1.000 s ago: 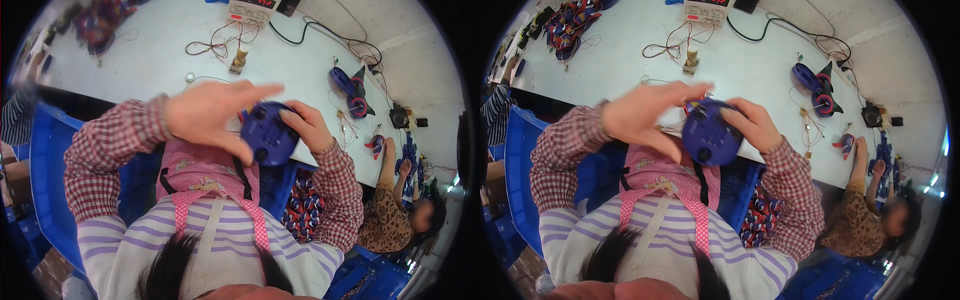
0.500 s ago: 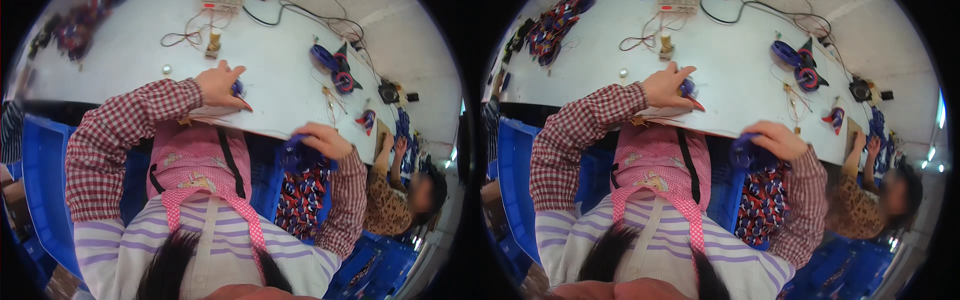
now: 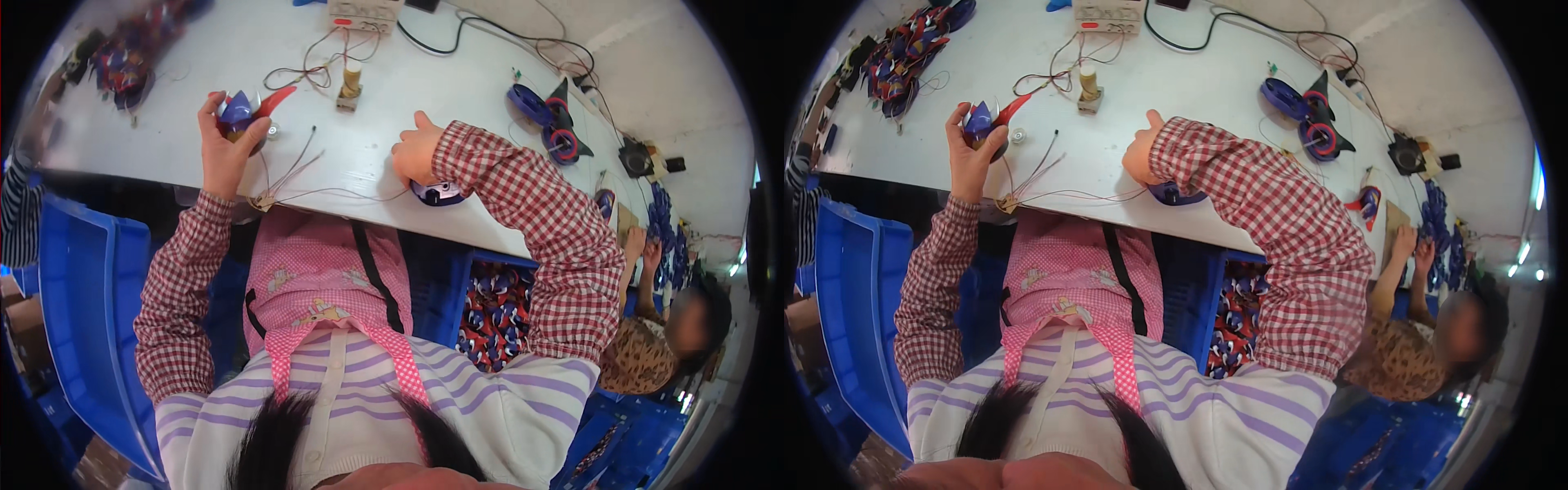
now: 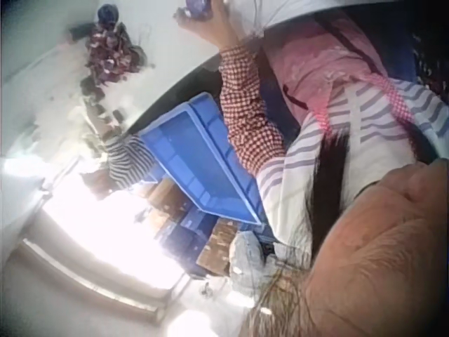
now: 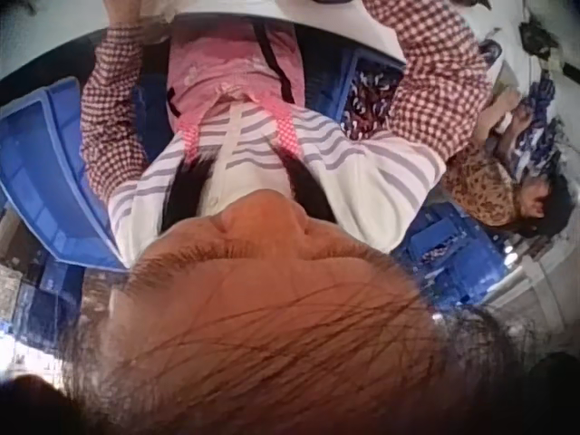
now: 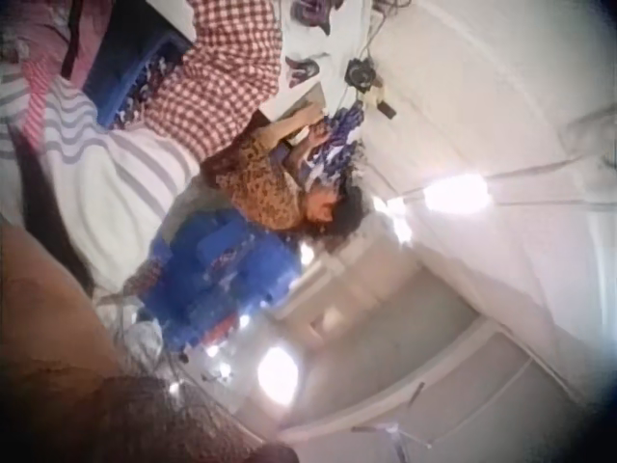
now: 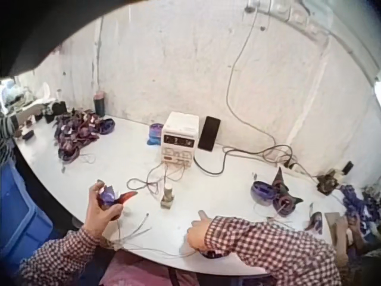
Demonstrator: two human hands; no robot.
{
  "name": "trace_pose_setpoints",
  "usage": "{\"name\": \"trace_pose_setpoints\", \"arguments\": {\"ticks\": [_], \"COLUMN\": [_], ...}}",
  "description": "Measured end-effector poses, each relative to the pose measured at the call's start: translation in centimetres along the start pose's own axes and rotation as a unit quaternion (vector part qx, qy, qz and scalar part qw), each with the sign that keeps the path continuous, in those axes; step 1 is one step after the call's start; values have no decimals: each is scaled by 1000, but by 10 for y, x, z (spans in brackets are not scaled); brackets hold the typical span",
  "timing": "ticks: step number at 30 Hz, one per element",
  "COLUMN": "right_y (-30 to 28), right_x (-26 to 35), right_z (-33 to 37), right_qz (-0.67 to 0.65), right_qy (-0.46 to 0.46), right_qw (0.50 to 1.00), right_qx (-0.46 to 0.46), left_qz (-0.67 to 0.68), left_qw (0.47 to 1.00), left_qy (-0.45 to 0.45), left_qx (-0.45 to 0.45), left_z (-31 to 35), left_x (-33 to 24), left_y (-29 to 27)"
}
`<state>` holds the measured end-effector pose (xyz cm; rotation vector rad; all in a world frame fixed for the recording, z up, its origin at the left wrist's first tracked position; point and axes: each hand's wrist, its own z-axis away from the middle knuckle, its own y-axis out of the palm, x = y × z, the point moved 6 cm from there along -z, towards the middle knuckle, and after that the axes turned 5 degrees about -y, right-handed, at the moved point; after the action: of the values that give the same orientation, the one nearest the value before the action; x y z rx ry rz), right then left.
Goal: Assembling small toy figures by connecting parts and wiring electronic components at a workbench.
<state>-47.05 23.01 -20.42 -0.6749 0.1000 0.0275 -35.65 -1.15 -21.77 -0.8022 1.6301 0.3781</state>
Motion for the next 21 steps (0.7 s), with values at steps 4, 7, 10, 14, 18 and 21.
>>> {"name": "trace_pose_setpoints", "arguments": {"ticks": [4,7,10,14,18,21], "right_y": [-21,-30,-28,16,82,114], "right_x": [4,11,12,-22,-45,-48], "right_z": [-19,-20,0,56,69,44], "right_qz": [73,120,17,-223,-445,-683], "right_qy": [-45,-53,-94,63,198,205], "right_qw": [995,978,937,802,690,529], "right_qx": [-52,-164,-336,-551,-536,-460], "left_qz": [-117,-166,-183,-168,-126,-124], "left_qw": [990,980,975,980,989,991], "left_qy": [24,29,53,62,8,-1], "left_qx": [-77,-102,-114,-92,-73,-52], "left_z": [-17,-24,-28,-23,-10,-8], "left_x": [23,37,40,38,46,51], "left_y": [-12,-14,-13,-14,-25,-31]}}
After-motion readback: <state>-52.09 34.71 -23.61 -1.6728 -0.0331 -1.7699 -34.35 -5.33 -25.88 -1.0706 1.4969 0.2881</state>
